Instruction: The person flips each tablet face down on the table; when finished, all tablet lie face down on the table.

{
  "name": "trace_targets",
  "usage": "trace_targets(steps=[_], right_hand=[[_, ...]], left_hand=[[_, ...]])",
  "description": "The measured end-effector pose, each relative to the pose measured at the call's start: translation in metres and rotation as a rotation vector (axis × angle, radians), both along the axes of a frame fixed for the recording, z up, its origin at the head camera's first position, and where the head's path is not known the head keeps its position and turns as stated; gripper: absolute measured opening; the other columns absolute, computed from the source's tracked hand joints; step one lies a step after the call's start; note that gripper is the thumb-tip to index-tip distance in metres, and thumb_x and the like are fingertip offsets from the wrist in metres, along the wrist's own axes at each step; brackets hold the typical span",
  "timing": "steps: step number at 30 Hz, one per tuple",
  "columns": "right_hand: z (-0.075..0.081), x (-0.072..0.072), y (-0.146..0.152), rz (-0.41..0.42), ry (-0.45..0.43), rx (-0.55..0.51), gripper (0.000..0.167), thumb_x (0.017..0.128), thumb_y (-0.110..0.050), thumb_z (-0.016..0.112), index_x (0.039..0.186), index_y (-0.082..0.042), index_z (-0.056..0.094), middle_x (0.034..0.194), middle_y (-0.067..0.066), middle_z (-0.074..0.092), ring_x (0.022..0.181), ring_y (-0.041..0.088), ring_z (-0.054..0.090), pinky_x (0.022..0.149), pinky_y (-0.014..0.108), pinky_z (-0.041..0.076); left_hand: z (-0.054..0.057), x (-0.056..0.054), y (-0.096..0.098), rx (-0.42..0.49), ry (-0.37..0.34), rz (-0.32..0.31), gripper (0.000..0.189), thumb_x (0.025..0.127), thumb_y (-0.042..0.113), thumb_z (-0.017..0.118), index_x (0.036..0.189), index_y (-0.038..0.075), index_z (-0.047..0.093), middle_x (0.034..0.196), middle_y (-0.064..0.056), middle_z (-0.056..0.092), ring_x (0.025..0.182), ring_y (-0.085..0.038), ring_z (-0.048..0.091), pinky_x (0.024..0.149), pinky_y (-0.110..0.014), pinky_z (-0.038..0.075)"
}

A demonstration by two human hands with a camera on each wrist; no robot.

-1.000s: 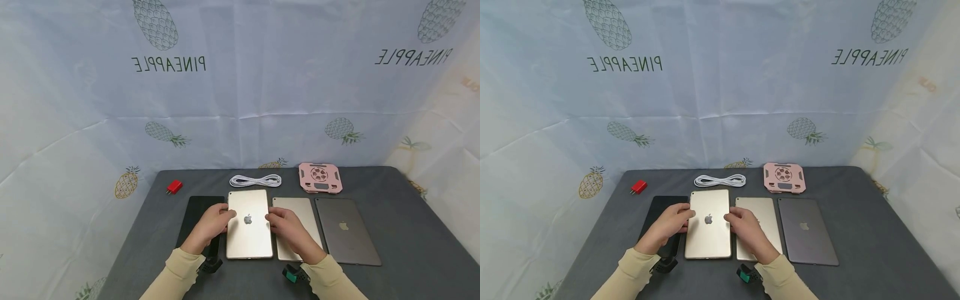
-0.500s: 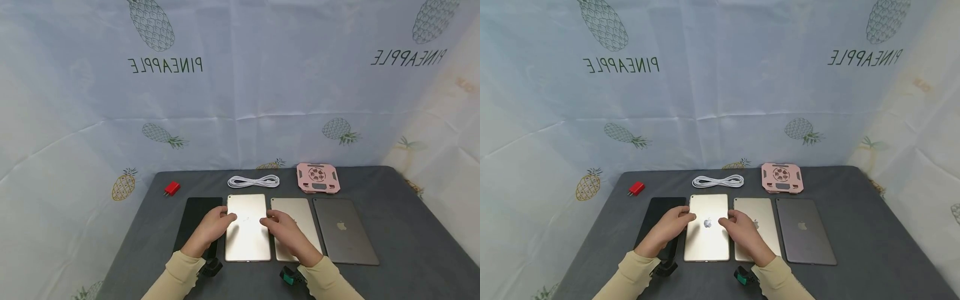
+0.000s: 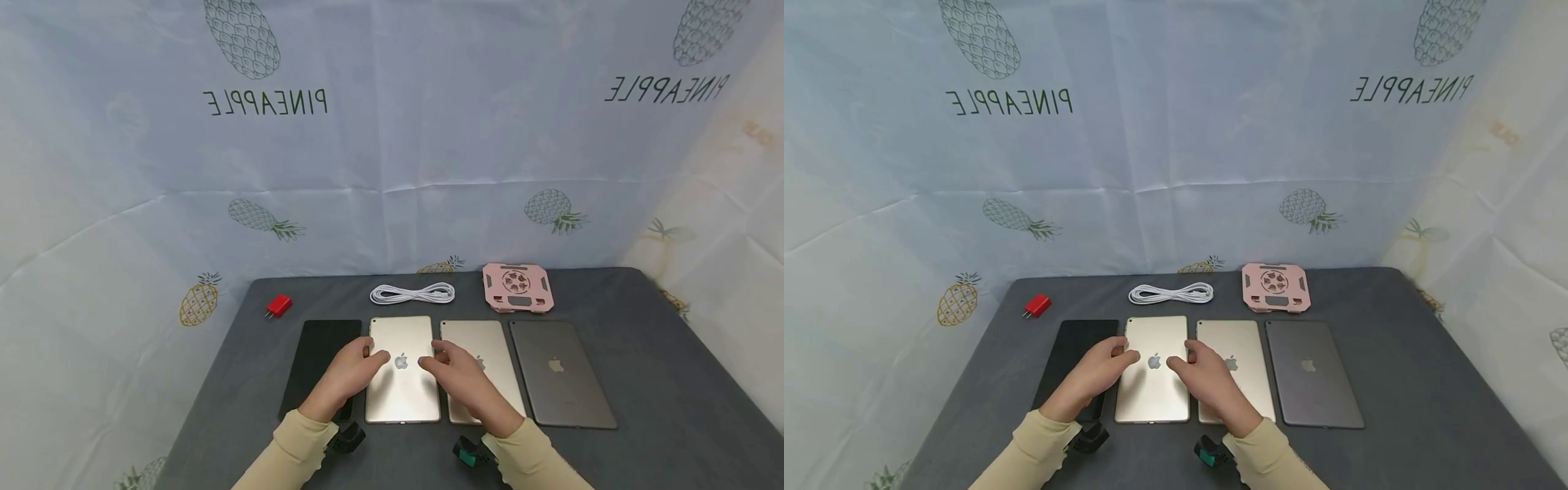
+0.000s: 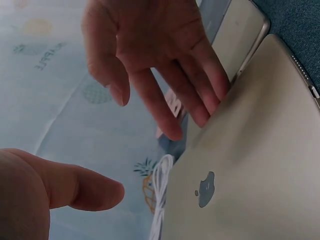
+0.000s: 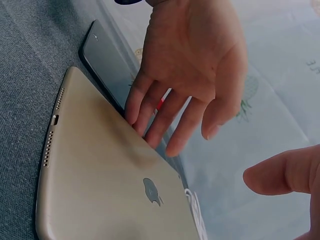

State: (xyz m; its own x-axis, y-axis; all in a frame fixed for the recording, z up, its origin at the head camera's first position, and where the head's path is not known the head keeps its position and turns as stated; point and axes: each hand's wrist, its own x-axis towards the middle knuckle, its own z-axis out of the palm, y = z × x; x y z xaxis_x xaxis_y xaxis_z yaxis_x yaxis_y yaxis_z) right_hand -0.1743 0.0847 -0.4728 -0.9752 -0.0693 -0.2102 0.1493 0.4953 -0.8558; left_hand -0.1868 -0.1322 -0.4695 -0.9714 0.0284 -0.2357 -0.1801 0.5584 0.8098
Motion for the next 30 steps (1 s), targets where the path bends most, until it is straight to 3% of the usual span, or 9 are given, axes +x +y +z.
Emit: trace_targets(steps=[3, 5, 10, 17, 20, 24, 30], right_hand=[[-0.0017, 0.0, -0.001, 0.0, 0.003, 0.004, 0.066, 0.099, -0.032, 0.072, 0.152, 0.003, 0.055, 0.131, 0.026, 0.069, 0.111, 0.037, 0.072, 0.093, 0.058, 0.062], [-0.0021, 0.0004, -0.0016, 0.0, 0.007, 0.005, 0.065, 0.099, -0.032, 0.072, 0.152, 0.003, 0.056, 0.132, 0.026, 0.069, 0.111, 0.037, 0.072, 0.093, 0.058, 0.062], [-0.0011, 0.0009, -0.0024, 0.011, 0.024, 0.01, 0.064, 0.099, -0.032, 0.071, 0.15, 0.003, 0.058, 0.133, 0.027, 0.068, 0.112, 0.038, 0.071, 0.094, 0.059, 0.061], [-0.0002, 0.0012, -0.0031, 0.014, 0.024, 0.015, 0.06, 0.099, -0.03, 0.071, 0.148, 0.003, 0.06, 0.13, 0.025, 0.069, 0.106, 0.033, 0.071, 0.091, 0.056, 0.062], [-0.001, 0.0012, -0.0035, 0.019, 0.026, 0.021, 0.059, 0.099, -0.03, 0.072, 0.147, 0.003, 0.061, 0.129, 0.024, 0.07, 0.105, 0.032, 0.071, 0.089, 0.055, 0.062], [-0.0004, 0.0019, -0.0024, 0.025, 0.032, 0.031, 0.058, 0.099, -0.03, 0.071, 0.146, 0.002, 0.062, 0.133, 0.024, 0.069, 0.112, 0.035, 0.07, 0.092, 0.055, 0.062], [0.0009, 0.0016, -0.0005, 0.038, 0.044, 0.039, 0.059, 0.099, -0.031, 0.071, 0.147, 0.003, 0.062, 0.14, 0.027, 0.067, 0.12, 0.037, 0.07, 0.095, 0.055, 0.062]], left_hand=[[-0.0001, 0.0, 0.0005, -0.021, 0.011, -0.002, 0.067, 0.096, 0.029, 0.066, 0.152, -0.005, 0.054, 0.137, -0.02, 0.062, 0.105, -0.027, 0.059, 0.083, -0.037, 0.051], [-0.0001, 0.0002, 0.0007, -0.028, 0.016, 0.0, 0.067, 0.096, 0.029, 0.066, 0.152, -0.005, 0.054, 0.135, -0.019, 0.062, 0.102, -0.026, 0.057, 0.079, -0.035, 0.048], [0.0001, 0.001, 0.0012, -0.049, 0.027, 0.005, 0.07, 0.096, 0.031, 0.066, 0.155, -0.004, 0.053, 0.149, -0.02, 0.061, 0.114, -0.027, 0.06, 0.092, -0.043, 0.056], [0.0012, 0.0011, 0.0014, -0.073, 0.034, 0.002, 0.069, 0.096, 0.032, 0.066, 0.154, -0.004, 0.054, 0.145, -0.019, 0.064, 0.113, -0.028, 0.061, 0.092, -0.045, 0.057], [0.002, 0.0015, 0.0017, -0.082, 0.029, 0.002, 0.069, 0.096, 0.033, 0.066, 0.153, -0.005, 0.054, 0.149, -0.021, 0.063, 0.119, -0.029, 0.064, 0.098, -0.05, 0.059], [0.0037, 0.0017, 0.0022, -0.086, 0.015, 0.004, 0.07, 0.097, 0.034, 0.066, 0.153, -0.005, 0.054, 0.153, -0.023, 0.061, 0.129, -0.032, 0.065, 0.107, -0.056, 0.058], [0.0039, 0.0006, 0.0019, -0.089, 0.0, -0.004, 0.071, 0.098, 0.036, 0.067, 0.153, -0.006, 0.054, 0.152, -0.026, 0.061, 0.133, -0.039, 0.065, 0.107, -0.06, 0.057]])
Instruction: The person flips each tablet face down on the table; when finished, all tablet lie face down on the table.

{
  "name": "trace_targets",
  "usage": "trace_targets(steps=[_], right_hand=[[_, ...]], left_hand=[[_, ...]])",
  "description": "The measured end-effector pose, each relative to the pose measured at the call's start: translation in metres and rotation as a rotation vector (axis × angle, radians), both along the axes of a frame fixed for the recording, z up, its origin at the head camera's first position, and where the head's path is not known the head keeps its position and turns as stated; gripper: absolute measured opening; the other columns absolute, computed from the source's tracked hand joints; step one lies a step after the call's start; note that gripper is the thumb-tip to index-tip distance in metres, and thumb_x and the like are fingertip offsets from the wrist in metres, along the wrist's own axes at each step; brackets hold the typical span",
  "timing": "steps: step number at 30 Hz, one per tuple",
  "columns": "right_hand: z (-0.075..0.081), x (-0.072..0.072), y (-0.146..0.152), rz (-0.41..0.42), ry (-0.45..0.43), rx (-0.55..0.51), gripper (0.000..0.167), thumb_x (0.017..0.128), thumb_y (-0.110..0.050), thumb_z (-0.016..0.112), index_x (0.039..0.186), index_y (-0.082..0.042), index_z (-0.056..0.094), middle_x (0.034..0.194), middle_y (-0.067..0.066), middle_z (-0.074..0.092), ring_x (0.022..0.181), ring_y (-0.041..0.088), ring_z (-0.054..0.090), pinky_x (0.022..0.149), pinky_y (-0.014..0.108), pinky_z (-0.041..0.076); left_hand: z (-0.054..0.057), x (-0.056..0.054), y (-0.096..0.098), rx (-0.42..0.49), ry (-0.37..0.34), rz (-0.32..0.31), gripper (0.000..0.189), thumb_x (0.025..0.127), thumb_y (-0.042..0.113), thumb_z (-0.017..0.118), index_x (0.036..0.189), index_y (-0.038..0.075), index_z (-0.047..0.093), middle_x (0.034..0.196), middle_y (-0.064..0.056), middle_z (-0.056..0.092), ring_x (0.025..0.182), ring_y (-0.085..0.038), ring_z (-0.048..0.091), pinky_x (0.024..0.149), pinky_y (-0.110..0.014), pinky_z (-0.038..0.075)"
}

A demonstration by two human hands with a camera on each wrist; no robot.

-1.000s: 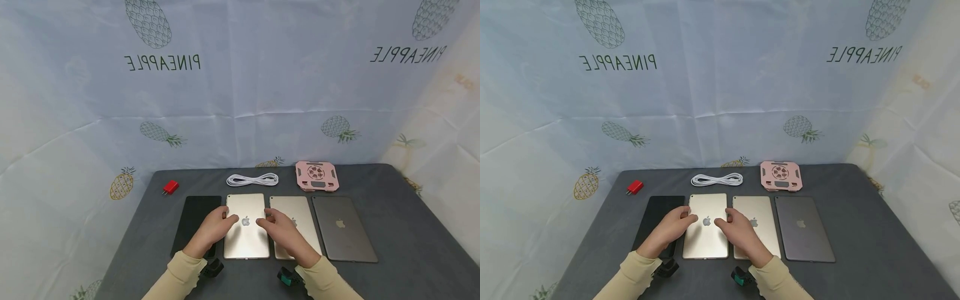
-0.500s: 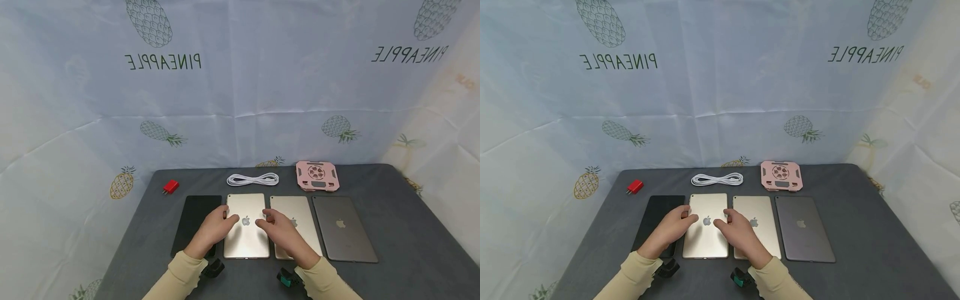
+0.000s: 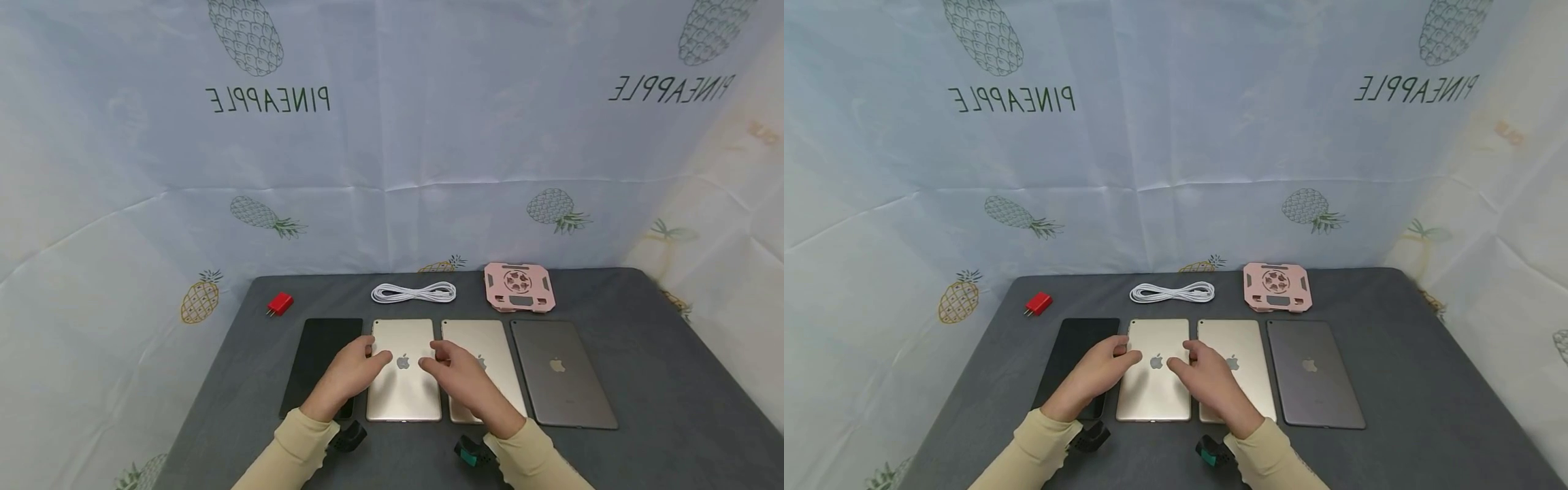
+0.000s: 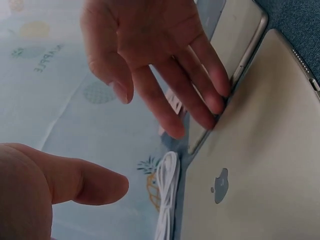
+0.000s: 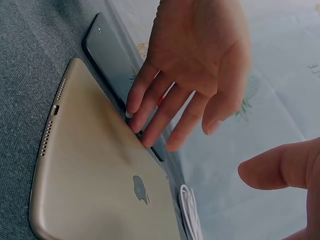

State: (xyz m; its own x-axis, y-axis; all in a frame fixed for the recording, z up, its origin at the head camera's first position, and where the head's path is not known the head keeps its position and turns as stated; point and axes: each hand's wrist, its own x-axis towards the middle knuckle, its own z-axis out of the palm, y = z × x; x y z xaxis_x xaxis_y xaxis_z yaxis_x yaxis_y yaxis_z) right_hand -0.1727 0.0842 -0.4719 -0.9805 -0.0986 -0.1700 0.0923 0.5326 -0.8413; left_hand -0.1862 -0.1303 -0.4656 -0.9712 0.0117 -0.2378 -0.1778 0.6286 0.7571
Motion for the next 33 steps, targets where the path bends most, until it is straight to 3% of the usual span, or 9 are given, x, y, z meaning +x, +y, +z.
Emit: trace_targets(steps=[9, 12, 15, 19, 22, 27, 33], right_hand=[[0.0, -0.001, -0.001, 0.016, -0.014, 0.023, 0.058, 0.099, -0.03, 0.071, 0.147, 0.001, 0.063, 0.143, 0.026, 0.067, 0.119, 0.033, 0.071, 0.096, 0.053, 0.062], [0.002, -0.001, -0.002, 0.025, 0.011, 0.049, 0.058, 0.099, -0.031, 0.072, 0.147, 0.0, 0.063, 0.137, 0.022, 0.07, 0.11, 0.027, 0.07, 0.089, 0.047, 0.063], [0.004, -0.002, -0.005, 0.027, 0.027, 0.049, 0.059, 0.098, -0.031, 0.073, 0.147, -0.001, 0.063, 0.121, 0.017, 0.072, 0.096, 0.024, 0.064, 0.075, 0.039, 0.056], [0.003, -0.002, -0.018, 0.051, 0.015, 0.008, 0.06, 0.098, -0.034, 0.074, 0.148, -0.004, 0.063, 0.13, 0.019, 0.071, 0.107, 0.03, 0.069, 0.08, 0.043, 0.059], [0.005, -0.005, -0.038, 0.095, 0.014, -0.016, 0.06, 0.1, -0.037, 0.072, 0.15, -0.006, 0.062, 0.148, 0.021, 0.066, 0.128, 0.036, 0.069, 0.095, 0.053, 0.062], [0.008, -0.01, -0.078, 0.195, 0.02, -0.08, 0.063, 0.101, -0.039, 0.069, 0.152, -0.004, 0.058, 0.151, 0.022, 0.064, 0.131, 0.038, 0.068, 0.1, 0.056, 0.06], [0.003, -0.009, -0.115, 0.265, 0.02, -0.089, 0.069, 0.101, -0.039, 0.068, 0.154, 0.003, 0.054, 0.151, 0.026, 0.062, 0.132, 0.043, 0.066, 0.103, 0.06, 0.058]], left_hand=[[-0.001, 0.002, -0.002, 0.011, -0.011, -0.002, 0.069, 0.098, 0.036, 0.066, 0.153, -0.005, 0.054, 0.153, -0.025, 0.061, 0.135, -0.039, 0.064, 0.109, -0.06, 0.056], [0.0, 0.001, -0.006, 0.041, -0.007, -0.015, 0.069, 0.099, 0.036, 0.067, 0.153, -0.005, 0.054, 0.153, -0.025, 0.06, 0.135, -0.039, 0.064, 0.109, -0.061, 0.056], [0.004, 0.0, -0.015, 0.065, 0.004, -0.01, 0.068, 0.101, 0.036, 0.067, 0.153, -0.005, 0.054, 0.154, -0.025, 0.06, 0.136, -0.04, 0.063, 0.111, -0.061, 0.055], [0.006, 0.003, -0.039, 0.053, 0.034, 0.051, 0.063, 0.104, 0.034, 0.065, 0.155, -0.001, 0.053, 0.153, -0.023, 0.061, 0.136, -0.041, 0.063, 0.11, -0.06, 0.055], [0.004, 0.006, -0.068, 0.027, 0.065, 0.089, 0.062, 0.106, 0.034, 0.062, 0.157, 0.001, 0.052, 0.152, -0.022, 0.062, 0.133, -0.041, 0.065, 0.108, -0.06, 0.055], [-0.001, 0.01, -0.11, -0.06, 0.078, 0.119, 0.064, 0.108, 0.034, 0.058, 0.16, -0.001, 0.046, 0.154, -0.025, 0.06, 0.133, -0.045, 0.063, 0.108, -0.062, 0.053], [-0.006, 0.016, -0.134, -0.113, 0.059, 0.14, 0.064, 0.108, 0.033, 0.058, 0.157, -0.006, 0.048, 0.149, -0.029, 0.062, 0.132, -0.047, 0.063, 0.105, -0.062, 0.055]])
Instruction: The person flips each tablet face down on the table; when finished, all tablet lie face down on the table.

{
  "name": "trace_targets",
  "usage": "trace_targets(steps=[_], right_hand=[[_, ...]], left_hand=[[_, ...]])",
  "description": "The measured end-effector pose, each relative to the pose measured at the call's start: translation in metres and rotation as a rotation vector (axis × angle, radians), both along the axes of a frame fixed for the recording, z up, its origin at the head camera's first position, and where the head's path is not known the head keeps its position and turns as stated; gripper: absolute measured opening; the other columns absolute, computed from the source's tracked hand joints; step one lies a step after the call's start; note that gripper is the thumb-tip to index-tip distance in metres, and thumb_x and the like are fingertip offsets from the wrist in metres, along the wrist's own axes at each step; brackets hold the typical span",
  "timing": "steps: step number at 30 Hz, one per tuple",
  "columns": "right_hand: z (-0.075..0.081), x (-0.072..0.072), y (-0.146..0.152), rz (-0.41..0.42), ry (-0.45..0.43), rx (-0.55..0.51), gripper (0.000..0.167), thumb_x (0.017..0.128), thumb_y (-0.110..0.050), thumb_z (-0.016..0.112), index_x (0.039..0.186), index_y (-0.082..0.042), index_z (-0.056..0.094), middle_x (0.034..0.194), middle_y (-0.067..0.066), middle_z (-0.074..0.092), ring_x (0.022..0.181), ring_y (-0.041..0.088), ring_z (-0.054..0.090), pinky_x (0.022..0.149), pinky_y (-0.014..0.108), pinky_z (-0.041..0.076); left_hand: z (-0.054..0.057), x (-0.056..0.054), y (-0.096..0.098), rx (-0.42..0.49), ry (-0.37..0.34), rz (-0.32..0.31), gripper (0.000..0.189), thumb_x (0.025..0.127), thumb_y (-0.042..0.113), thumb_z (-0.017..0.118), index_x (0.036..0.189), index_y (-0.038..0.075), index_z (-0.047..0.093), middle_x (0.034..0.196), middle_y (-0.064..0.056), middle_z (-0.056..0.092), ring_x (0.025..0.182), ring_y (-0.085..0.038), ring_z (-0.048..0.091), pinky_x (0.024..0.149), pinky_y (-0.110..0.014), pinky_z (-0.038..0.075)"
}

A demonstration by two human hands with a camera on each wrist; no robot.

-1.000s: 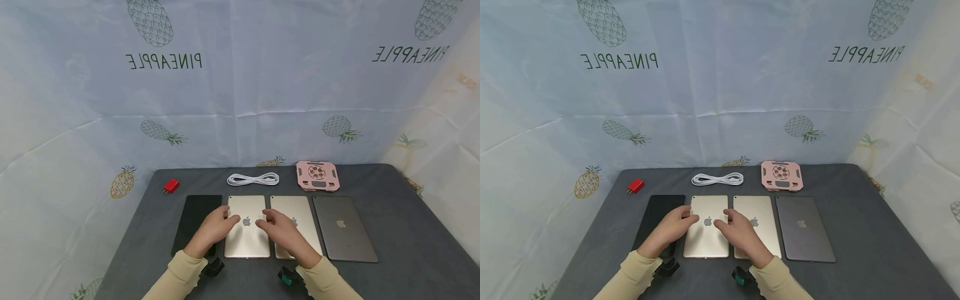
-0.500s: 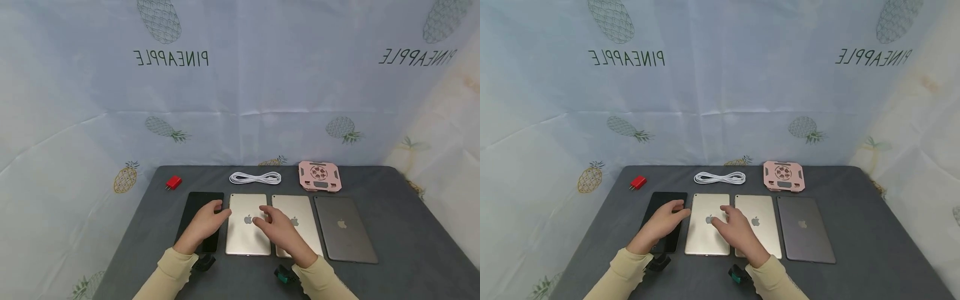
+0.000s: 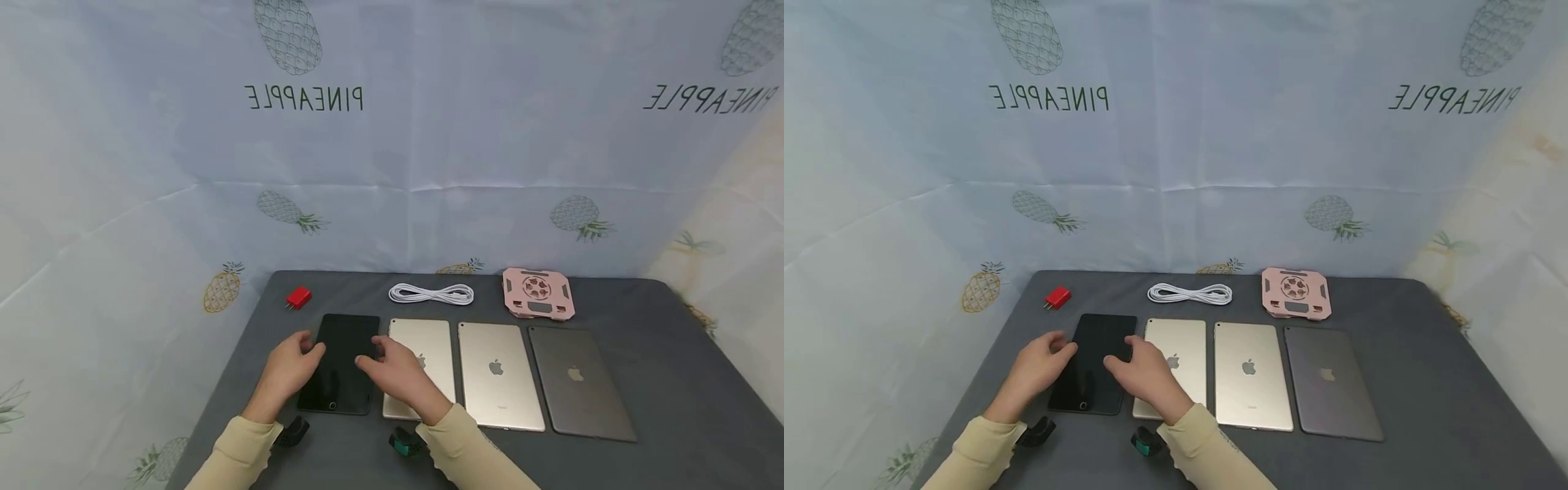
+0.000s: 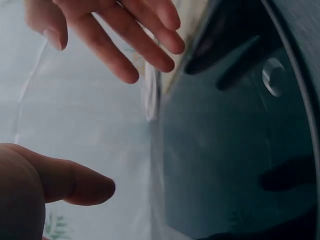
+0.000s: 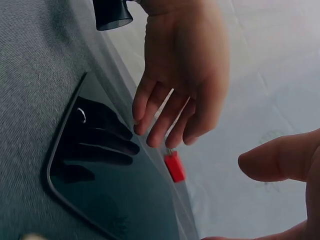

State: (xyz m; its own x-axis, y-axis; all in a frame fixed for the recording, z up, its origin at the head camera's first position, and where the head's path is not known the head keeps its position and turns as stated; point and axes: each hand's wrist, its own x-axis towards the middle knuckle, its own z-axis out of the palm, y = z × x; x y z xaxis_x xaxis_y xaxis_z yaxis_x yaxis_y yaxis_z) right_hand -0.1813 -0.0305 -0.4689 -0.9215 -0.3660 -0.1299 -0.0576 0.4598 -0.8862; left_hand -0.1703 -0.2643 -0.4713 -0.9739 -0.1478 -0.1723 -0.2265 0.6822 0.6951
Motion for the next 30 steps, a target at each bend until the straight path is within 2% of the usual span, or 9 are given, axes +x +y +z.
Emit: trace_targets(steps=[9, 15, 18, 20, 22, 24, 26, 28, 30], right_hand=[[-0.007, 0.001, -0.013, -0.027, 0.024, 0.038, 0.071, 0.1, -0.038, 0.07, 0.152, 0.007, 0.054, 0.151, 0.028, 0.061, 0.139, 0.046, 0.061, 0.111, 0.063, 0.053], [-0.007, 0.0, -0.013, -0.02, 0.035, 0.031, 0.068, 0.101, -0.038, 0.07, 0.151, 0.006, 0.056, 0.142, 0.027, 0.067, 0.126, 0.041, 0.069, 0.103, 0.06, 0.058], [-0.008, -0.002, -0.013, -0.025, 0.031, 0.023, 0.066, 0.101, -0.038, 0.069, 0.15, 0.004, 0.057, 0.139, 0.026, 0.069, 0.122, 0.039, 0.07, 0.099, 0.059, 0.059], [-0.008, -0.002, -0.013, -0.028, 0.033, 0.021, 0.066, 0.1, -0.037, 0.07, 0.15, 0.004, 0.058, 0.138, 0.025, 0.07, 0.122, 0.038, 0.07, 0.099, 0.059, 0.059], [-0.009, -0.002, -0.012, -0.033, 0.037, 0.025, 0.065, 0.1, -0.037, 0.07, 0.149, 0.004, 0.058, 0.137, 0.025, 0.07, 0.121, 0.038, 0.07, 0.099, 0.058, 0.059], [-0.009, -0.001, -0.012, -0.037, 0.042, 0.031, 0.065, 0.1, -0.037, 0.07, 0.149, 0.003, 0.059, 0.136, 0.024, 0.071, 0.121, 0.037, 0.071, 0.098, 0.058, 0.059], [-0.009, -0.001, -0.012, -0.039, 0.043, 0.034, 0.065, 0.1, -0.038, 0.07, 0.149, 0.003, 0.059, 0.136, 0.024, 0.071, 0.121, 0.037, 0.071, 0.097, 0.058, 0.059], [-0.008, 0.0, -0.012, -0.039, 0.039, 0.03, 0.066, 0.1, -0.038, 0.07, 0.149, 0.003, 0.058, 0.138, 0.025, 0.07, 0.123, 0.038, 0.07, 0.098, 0.058, 0.059], [-0.008, -0.001, -0.012, -0.037, 0.028, 0.021, 0.067, 0.1, -0.039, 0.07, 0.151, 0.003, 0.057, 0.142, 0.027, 0.067, 0.127, 0.04, 0.069, 0.1, 0.059, 0.059]], left_hand=[[-0.006, -0.006, -0.009, -0.023, -0.053, -0.031, 0.054, 0.107, 0.034, 0.059, 0.142, -0.006, 0.064, 0.137, -0.024, 0.07, 0.117, -0.037, 0.07, 0.099, -0.058, 0.059], [-0.01, -0.012, -0.015, 0.013, -0.085, -0.04, 0.055, 0.108, 0.035, 0.059, 0.143, -0.006, 0.063, 0.144, -0.026, 0.066, 0.123, -0.04, 0.068, 0.103, -0.06, 0.057], [-0.01, -0.013, -0.017, 0.042, -0.088, -0.024, 0.054, 0.107, 0.034, 0.059, 0.143, -0.007, 0.064, 0.142, -0.025, 0.067, 0.119, -0.036, 0.069, 0.1, -0.057, 0.058], [-0.01, -0.014, -0.018, 0.072, -0.096, -0.013, 0.053, 0.107, 0.033, 0.06, 0.142, -0.006, 0.065, 0.13, -0.022, 0.071, 0.109, -0.031, 0.069, 0.093, -0.051, 0.06], [-0.009, -0.014, -0.018, 0.103, -0.104, -0.011, 0.05, 0.106, 0.032, 0.061, 0.138, -0.005, 0.067, 0.111, -0.015, 0.073, 0.097, -0.024, 0.067, 0.085, -0.043, 0.059], [-0.008, -0.015, -0.019, 0.139, -0.12, -0.022, 0.046, 0.105, 0.031, 0.061, 0.134, -0.004, 0.07, 0.087, -0.007, 0.067, 0.084, -0.02, 0.062, 0.078, -0.036, 0.054], [-0.006, -0.015, -0.02, 0.172, -0.132, -0.038, 0.041, 0.105, 0.03, 0.061, 0.128, -0.003, 0.071, 0.07, -0.001, 0.054, 0.072, -0.018, 0.055, 0.076, -0.033, 0.049], [-0.003, -0.015, -0.021, 0.198, -0.139, -0.051, 0.038, 0.105, 0.029, 0.061, 0.123, -0.002, 0.071, 0.062, 0.003, 0.044, 0.066, -0.017, 0.048, 0.076, -0.033, 0.046], [0.001, -0.015, -0.023, 0.214, -0.14, -0.055, 0.036, 0.106, 0.028, 0.06, 0.121, -0.002, 0.071, 0.063, 0.003, 0.042, 0.066, -0.017, 0.047, 0.078, -0.034, 0.047]])
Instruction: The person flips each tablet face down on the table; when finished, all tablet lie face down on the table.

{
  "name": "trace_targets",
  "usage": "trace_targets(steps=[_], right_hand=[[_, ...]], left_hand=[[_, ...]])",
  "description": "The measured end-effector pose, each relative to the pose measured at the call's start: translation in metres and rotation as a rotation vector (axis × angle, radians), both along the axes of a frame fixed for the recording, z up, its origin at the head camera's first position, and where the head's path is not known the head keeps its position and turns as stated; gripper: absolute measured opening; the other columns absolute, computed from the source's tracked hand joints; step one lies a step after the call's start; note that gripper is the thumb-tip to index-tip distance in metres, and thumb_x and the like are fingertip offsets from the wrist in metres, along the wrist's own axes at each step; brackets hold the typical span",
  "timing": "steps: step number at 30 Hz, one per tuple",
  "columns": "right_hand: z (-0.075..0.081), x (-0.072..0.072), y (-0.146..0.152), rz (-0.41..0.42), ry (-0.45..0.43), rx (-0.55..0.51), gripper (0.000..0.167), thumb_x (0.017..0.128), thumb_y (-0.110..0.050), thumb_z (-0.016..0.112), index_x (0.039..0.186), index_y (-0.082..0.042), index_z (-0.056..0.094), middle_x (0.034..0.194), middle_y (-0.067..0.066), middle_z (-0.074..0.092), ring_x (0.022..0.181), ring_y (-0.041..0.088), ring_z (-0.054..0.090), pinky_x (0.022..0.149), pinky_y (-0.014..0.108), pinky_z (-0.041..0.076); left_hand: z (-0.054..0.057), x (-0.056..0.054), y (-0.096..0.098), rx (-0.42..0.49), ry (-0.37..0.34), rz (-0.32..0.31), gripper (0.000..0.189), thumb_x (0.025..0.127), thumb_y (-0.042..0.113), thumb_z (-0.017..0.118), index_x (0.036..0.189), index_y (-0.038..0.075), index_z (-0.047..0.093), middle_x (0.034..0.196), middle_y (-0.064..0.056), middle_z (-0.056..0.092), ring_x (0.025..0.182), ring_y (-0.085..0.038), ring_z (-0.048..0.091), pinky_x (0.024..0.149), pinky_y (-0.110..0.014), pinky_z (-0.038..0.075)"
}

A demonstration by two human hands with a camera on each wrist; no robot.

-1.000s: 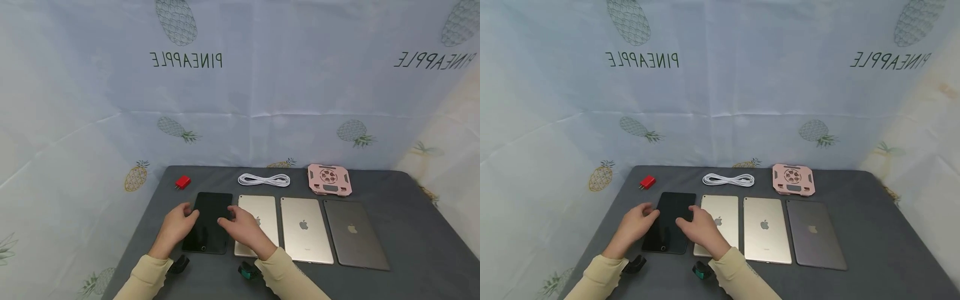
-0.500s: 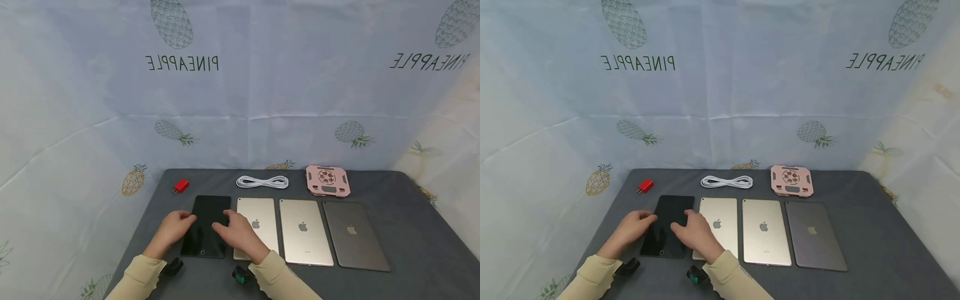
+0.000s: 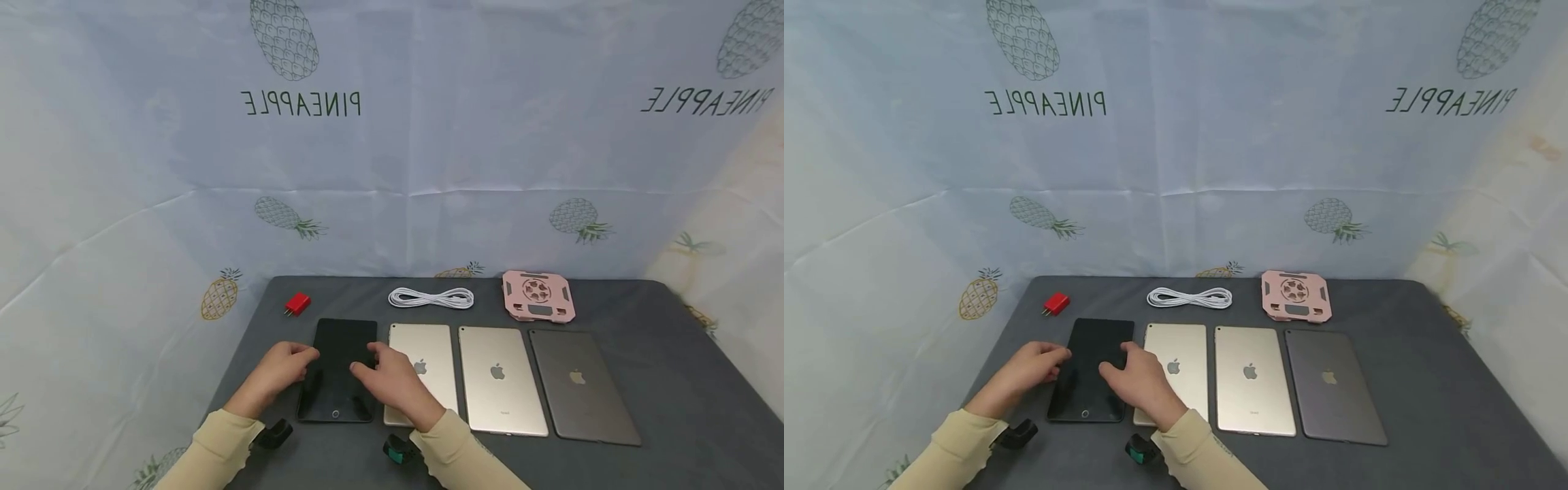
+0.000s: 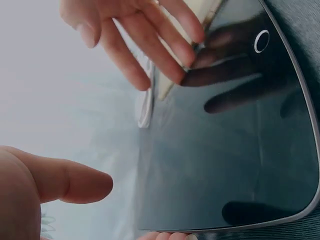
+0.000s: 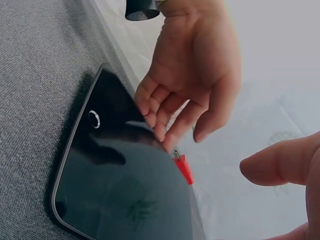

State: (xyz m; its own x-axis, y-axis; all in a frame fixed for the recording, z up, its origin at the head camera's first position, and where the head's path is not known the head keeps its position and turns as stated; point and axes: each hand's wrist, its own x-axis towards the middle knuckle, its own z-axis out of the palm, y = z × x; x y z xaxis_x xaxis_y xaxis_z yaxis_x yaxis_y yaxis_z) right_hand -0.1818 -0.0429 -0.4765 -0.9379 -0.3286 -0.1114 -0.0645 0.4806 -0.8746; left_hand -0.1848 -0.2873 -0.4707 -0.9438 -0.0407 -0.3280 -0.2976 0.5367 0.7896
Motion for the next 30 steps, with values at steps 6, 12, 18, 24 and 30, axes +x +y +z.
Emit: trace_targets(steps=[6, 12, 18, 24, 30], right_hand=[[-0.001, -0.002, 0.0, 0.007, -0.028, -0.011, 0.07, 0.102, -0.043, 0.068, 0.153, 0.003, 0.054, 0.147, 0.029, 0.064, 0.133, 0.043, 0.066, 0.104, 0.06, 0.058], [-0.001, -0.006, 0.001, -0.002, -0.045, 0.001, 0.074, 0.102, -0.049, 0.067, 0.154, 0.002, 0.054, 0.146, 0.028, 0.064, 0.131, 0.042, 0.067, 0.104, 0.06, 0.058], [0.001, -0.009, 0.005, -0.03, -0.07, -0.015, 0.08, 0.101, -0.058, 0.065, 0.155, 0.0, 0.053, 0.142, 0.025, 0.067, 0.121, 0.038, 0.071, 0.1, 0.059, 0.06], [0.004, -0.01, 0.007, -0.041, -0.085, -0.049, 0.087, 0.099, -0.064, 0.064, 0.157, 0.0, 0.051, 0.139, 0.021, 0.07, 0.119, 0.034, 0.072, 0.101, 0.058, 0.059], [0.005, -0.011, 0.008, -0.053, -0.113, -0.087, 0.09, 0.098, -0.07, 0.061, 0.159, -0.004, 0.05, 0.15, 0.023, 0.064, 0.132, 0.037, 0.067, 0.107, 0.06, 0.057]], left_hand=[[0.009, 0.001, -0.001, -0.014, 0.006, -0.002, 0.042, 0.106, 0.027, 0.06, 0.133, -0.004, 0.069, 0.09, -0.007, 0.063, 0.086, -0.019, 0.059, 0.085, -0.035, 0.055], [0.026, 0.006, 0.004, -0.034, 0.015, -0.045, 0.056, 0.108, 0.034, 0.06, 0.149, -0.005, 0.059, 0.144, -0.022, 0.065, 0.11, -0.026, 0.068, 0.101, -0.052, 0.058], [0.046, 0.012, 0.014, -0.002, 0.023, -0.073, 0.063, 0.108, 0.039, 0.061, 0.156, -0.001, 0.052, 0.154, -0.022, 0.06, 0.121, -0.031, 0.069, 0.109, -0.06, 0.054], [0.056, 0.015, 0.029, 0.038, 0.045, -0.063, 0.063, 0.107, 0.039, 0.063, 0.158, 0.002, 0.05, 0.147, -0.02, 0.064, 0.116, -0.029, 0.073, 0.11, -0.058, 0.055], [0.061, 0.015, 0.039, 0.08, 0.064, -0.062, 0.063, 0.106, 0.04, 0.065, 0.158, 0.006, 0.05, 0.146, -0.019, 0.064, 0.114, -0.03, 0.073, 0.105, -0.053, 0.059]])
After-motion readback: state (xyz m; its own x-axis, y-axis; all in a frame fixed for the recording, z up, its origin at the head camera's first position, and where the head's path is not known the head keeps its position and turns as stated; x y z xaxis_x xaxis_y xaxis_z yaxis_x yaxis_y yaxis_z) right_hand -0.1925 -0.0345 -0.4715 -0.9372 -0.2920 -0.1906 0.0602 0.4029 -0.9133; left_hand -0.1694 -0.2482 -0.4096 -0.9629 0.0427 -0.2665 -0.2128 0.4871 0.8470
